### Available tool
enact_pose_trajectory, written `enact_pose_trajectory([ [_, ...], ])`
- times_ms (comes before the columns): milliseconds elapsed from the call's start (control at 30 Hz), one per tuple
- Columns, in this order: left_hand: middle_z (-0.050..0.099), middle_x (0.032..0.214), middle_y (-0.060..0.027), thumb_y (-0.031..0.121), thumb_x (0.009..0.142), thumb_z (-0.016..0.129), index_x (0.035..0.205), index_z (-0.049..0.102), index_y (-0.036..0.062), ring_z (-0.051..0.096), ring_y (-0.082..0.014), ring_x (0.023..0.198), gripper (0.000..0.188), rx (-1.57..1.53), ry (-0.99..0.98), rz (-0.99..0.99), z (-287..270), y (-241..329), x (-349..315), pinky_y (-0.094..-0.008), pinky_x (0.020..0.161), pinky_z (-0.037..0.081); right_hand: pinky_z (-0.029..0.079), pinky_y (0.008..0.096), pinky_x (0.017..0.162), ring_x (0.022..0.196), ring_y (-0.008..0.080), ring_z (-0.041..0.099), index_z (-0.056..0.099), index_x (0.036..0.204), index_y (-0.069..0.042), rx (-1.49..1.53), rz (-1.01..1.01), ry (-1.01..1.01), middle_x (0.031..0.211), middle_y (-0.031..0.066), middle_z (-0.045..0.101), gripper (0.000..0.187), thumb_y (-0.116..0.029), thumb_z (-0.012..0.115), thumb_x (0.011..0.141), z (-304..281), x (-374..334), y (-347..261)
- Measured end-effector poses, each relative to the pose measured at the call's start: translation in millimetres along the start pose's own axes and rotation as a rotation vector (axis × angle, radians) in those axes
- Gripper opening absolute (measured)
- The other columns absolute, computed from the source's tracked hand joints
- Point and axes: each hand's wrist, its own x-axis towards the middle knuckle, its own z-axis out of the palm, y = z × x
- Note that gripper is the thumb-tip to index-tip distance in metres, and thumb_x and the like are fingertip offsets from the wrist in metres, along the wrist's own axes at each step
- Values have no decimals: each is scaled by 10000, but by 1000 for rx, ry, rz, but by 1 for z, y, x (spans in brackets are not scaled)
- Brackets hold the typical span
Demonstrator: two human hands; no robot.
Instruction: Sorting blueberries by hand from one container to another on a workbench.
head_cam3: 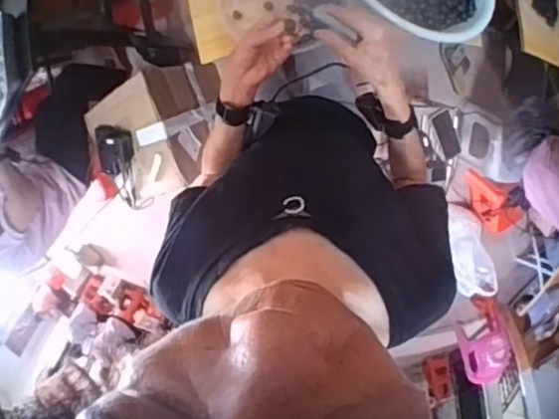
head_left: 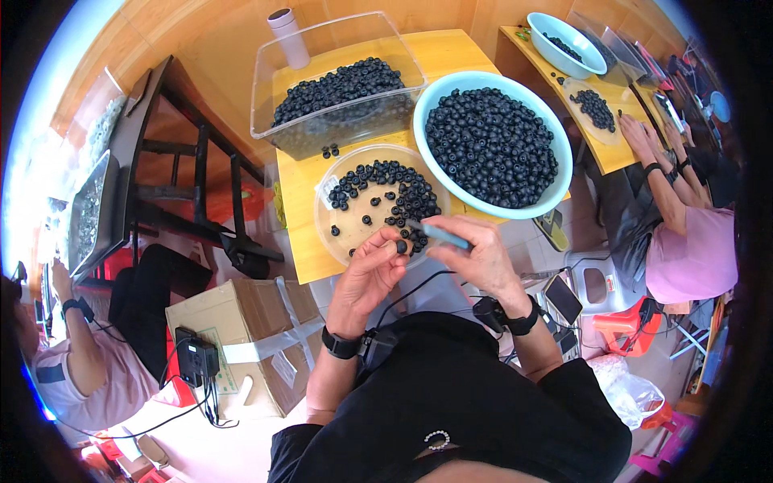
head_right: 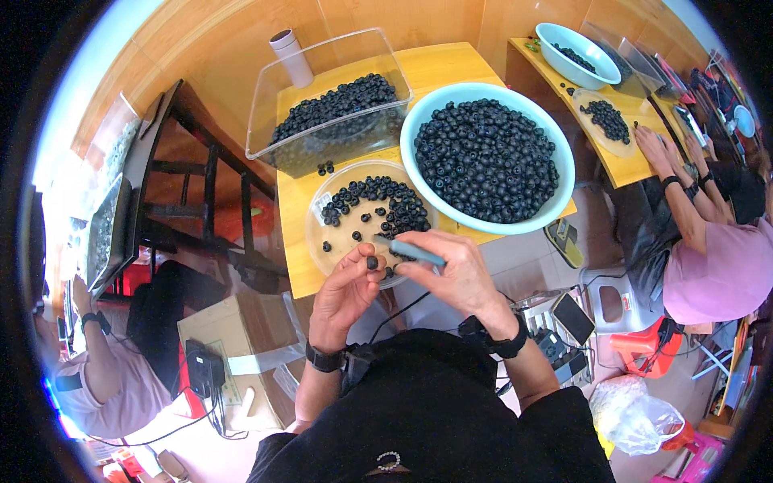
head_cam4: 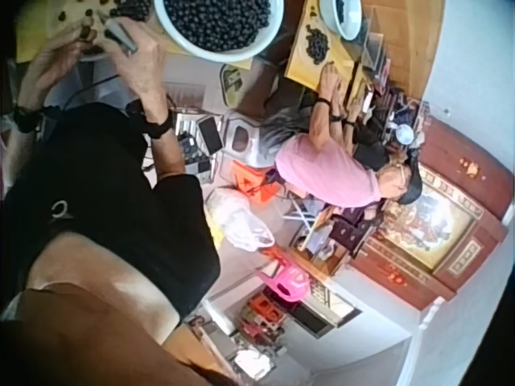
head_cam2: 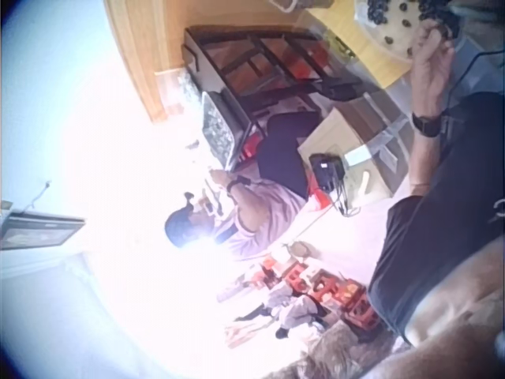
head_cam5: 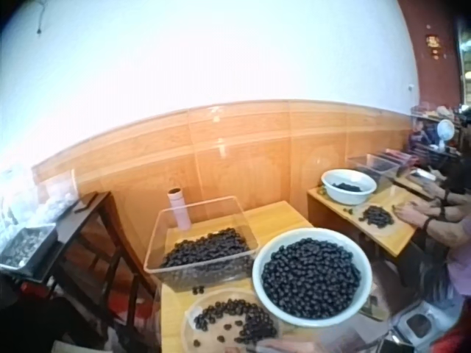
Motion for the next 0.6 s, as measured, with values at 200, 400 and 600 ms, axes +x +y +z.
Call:
enact_pose_trajectory([
  [200, 632, 929, -91, 32, 862, 604, 1087, 534, 32, 637, -116, 766, 235, 155, 58, -10, -6, -10, -2, -235, 674, 576, 457, 322, 583, 662, 234, 592, 671, 1000, -37, -11, -27, -126, 757, 92, 594, 293, -89, 733, 718, 13, 2, -6],
  [400, 634, 1015, -121, 61, 880, 590, 1122, 532, 17, 642, -132, 787, 253, 529, 259, 125, 0, 10, -8, -254, 710, 564, 467, 337, 607, 662, 254, 602, 670, 907, -31, -295, -87, 135, 752, 107, 609, 207, -94, 725, 718, -24, 25, 12],
  [600, 649, 979, -102, 31, 850, 599, 1064, 586, -20, 630, -120, 779, 219, 917, 491, 404, -25, 43, -18, -247, 736, 534, 465, 354, 650, 736, 281, 600, 609, 1085, -20, -596, -119, 571, 841, 140, 599, 316, -62, 675, 778, -83, 52, 39],
])
